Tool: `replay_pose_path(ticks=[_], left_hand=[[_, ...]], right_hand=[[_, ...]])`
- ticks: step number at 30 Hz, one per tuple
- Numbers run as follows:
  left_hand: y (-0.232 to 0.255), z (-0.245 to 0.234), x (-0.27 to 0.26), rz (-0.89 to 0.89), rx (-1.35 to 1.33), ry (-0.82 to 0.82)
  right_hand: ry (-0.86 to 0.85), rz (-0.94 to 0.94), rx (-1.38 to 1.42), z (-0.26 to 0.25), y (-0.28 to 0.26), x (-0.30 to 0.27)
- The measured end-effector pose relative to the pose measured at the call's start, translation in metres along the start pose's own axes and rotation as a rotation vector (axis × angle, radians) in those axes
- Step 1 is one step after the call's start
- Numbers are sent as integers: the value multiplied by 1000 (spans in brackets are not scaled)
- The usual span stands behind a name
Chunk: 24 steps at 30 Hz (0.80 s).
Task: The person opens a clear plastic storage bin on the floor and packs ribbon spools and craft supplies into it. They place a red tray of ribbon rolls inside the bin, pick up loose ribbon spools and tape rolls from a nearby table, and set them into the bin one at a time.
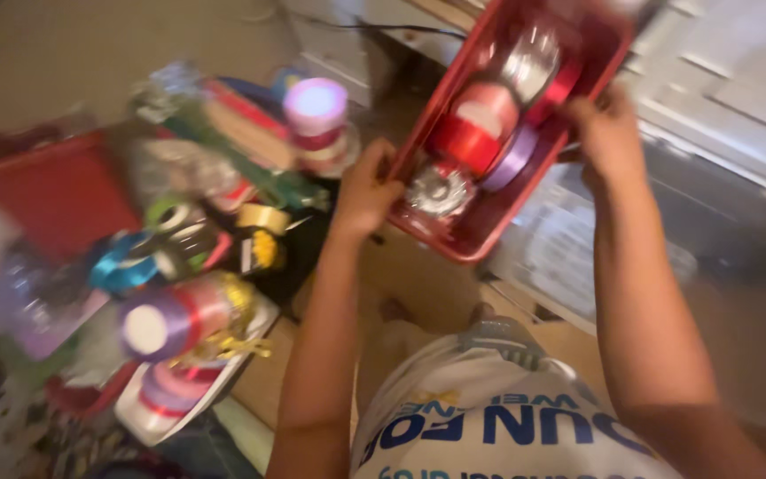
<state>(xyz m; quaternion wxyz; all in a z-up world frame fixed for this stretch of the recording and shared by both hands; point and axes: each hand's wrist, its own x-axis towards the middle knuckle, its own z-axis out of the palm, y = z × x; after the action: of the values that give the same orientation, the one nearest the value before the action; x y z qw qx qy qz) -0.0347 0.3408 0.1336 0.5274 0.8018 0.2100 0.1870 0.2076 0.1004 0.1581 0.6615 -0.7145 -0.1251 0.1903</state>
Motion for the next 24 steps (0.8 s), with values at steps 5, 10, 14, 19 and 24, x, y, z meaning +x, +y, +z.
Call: replay_pose_path(ticks=[5, 10, 14, 19, 24], left_hand=[[-83, 84, 33, -128, -195, 35], [-168, 168, 26, -91, -196, 234], [-191, 207, 12, -199, -281, 134], [-162, 202, 16, -297, -21, 98], [-119, 195, 31, -241, 2, 73]], right_hand=[[108, 225, 256, -55, 132, -20], [249, 383, 431, -72, 213, -51], [274, 447, 505, -80, 220, -69], [97, 739, 75, -110, 189, -83], [128, 721, -462, -132, 163, -90]])
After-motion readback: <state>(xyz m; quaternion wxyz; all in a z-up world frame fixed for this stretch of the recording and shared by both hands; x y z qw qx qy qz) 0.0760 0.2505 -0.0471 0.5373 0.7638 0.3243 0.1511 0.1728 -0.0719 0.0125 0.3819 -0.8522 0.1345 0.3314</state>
